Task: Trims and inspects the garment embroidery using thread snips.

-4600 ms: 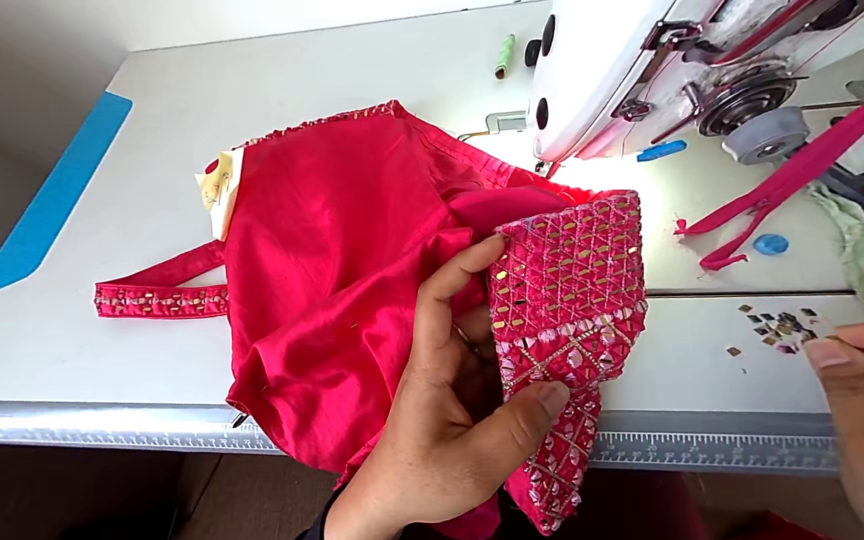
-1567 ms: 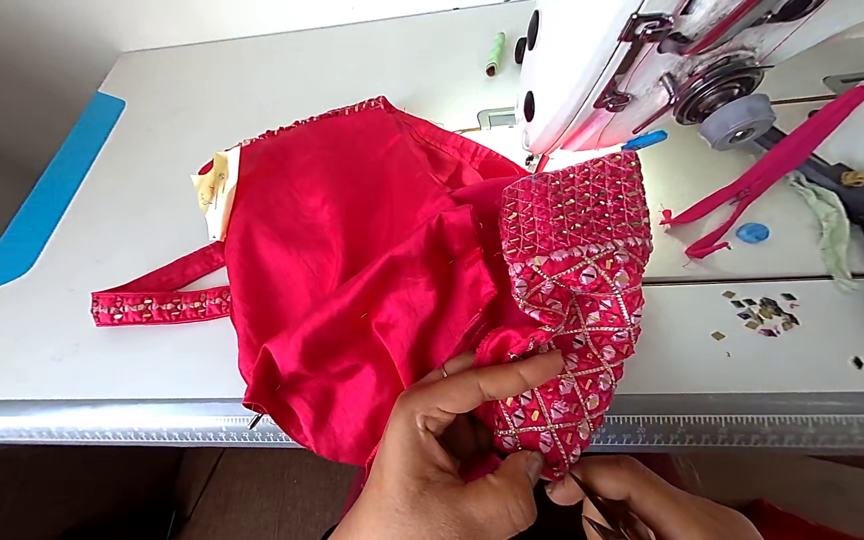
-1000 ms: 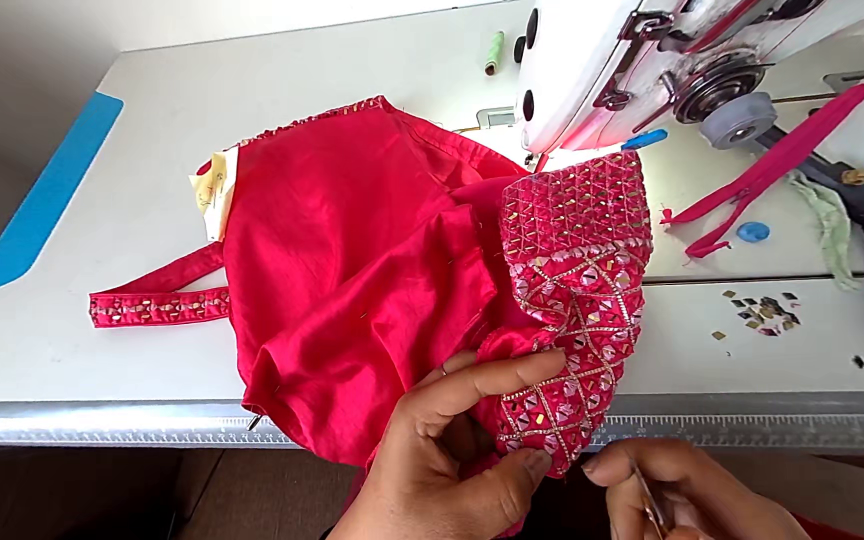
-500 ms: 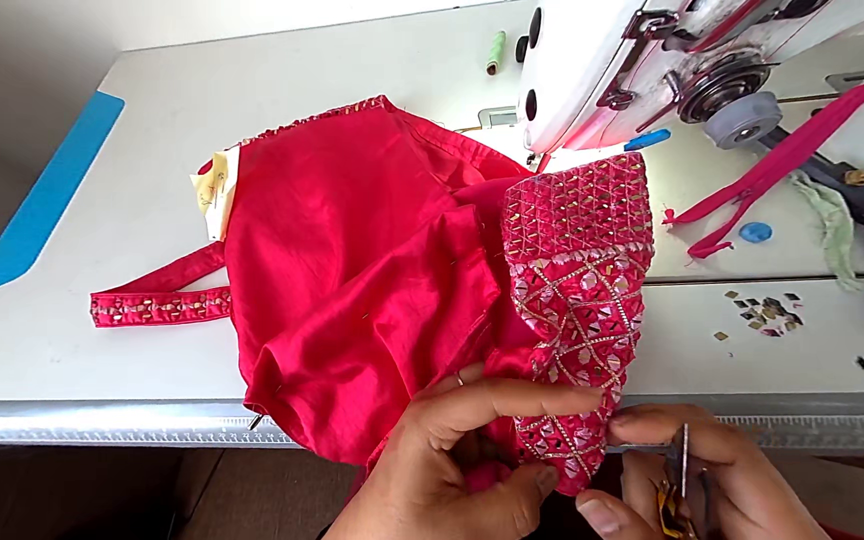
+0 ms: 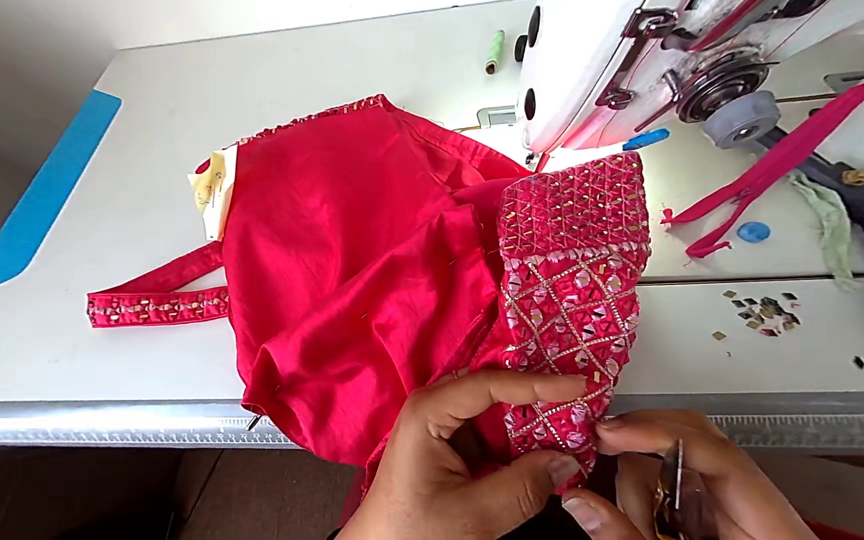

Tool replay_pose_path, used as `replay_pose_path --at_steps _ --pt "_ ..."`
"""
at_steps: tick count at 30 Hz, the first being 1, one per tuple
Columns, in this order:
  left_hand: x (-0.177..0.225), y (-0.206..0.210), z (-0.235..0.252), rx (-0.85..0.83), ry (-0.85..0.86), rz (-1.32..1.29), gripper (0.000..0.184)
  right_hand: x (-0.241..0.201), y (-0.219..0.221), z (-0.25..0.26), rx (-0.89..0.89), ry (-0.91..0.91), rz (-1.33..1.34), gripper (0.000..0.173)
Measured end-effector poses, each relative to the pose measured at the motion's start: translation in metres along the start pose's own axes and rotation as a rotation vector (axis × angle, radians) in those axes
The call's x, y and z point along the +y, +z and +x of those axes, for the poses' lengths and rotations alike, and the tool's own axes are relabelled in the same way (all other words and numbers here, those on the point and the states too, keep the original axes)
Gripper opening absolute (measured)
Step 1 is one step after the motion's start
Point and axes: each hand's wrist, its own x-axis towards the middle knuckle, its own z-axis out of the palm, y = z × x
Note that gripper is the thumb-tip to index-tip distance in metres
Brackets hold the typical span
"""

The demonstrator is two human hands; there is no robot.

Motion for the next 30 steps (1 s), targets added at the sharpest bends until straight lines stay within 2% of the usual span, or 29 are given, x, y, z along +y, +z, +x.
replay_pose_path --at_steps 6,10,15,17,20,22,30 --pt "0.001 -0.002 0.000 -0.024 -0.011 -0.032 0.039 -0.005 -0.006 0.001 0.002 0.013 0.100 0.020" --pt "0.001 -0.003 -0.001 -0.026 -0.012 -0.031 0.038 -0.005 -0.009 0.001 -0.018 0.046 0.179 0.017" --pt "0.002 -0.001 0.000 -0.017 -0.014 -0.078 0.048 -0.007 -0.010 0.000 -0.047 0.068 0.201 0.016" --pt "0.003 -0.001 0.000 -0.018 -0.030 -0.086 0.050 -0.007 -0.011 0.000 -0.092 0.070 0.228 0.022" --pt "0.004 -0.003 -0.002 -0.016 -0.059 -0.120 0.047 -0.005 -0.014 0.000 -0.123 0.081 0.288 0.044" --pt "0.004 -0.005 -0.003 -0.028 -0.080 -0.164 0.050 -0.005 -0.015 -0.001 -0.129 0.099 0.330 0.051" --pt "0.005 -0.009 -0.003 -0.077 -0.099 -0.230 0.063 -0.006 -0.015 -0.003 -0.121 0.123 0.355 0.052"
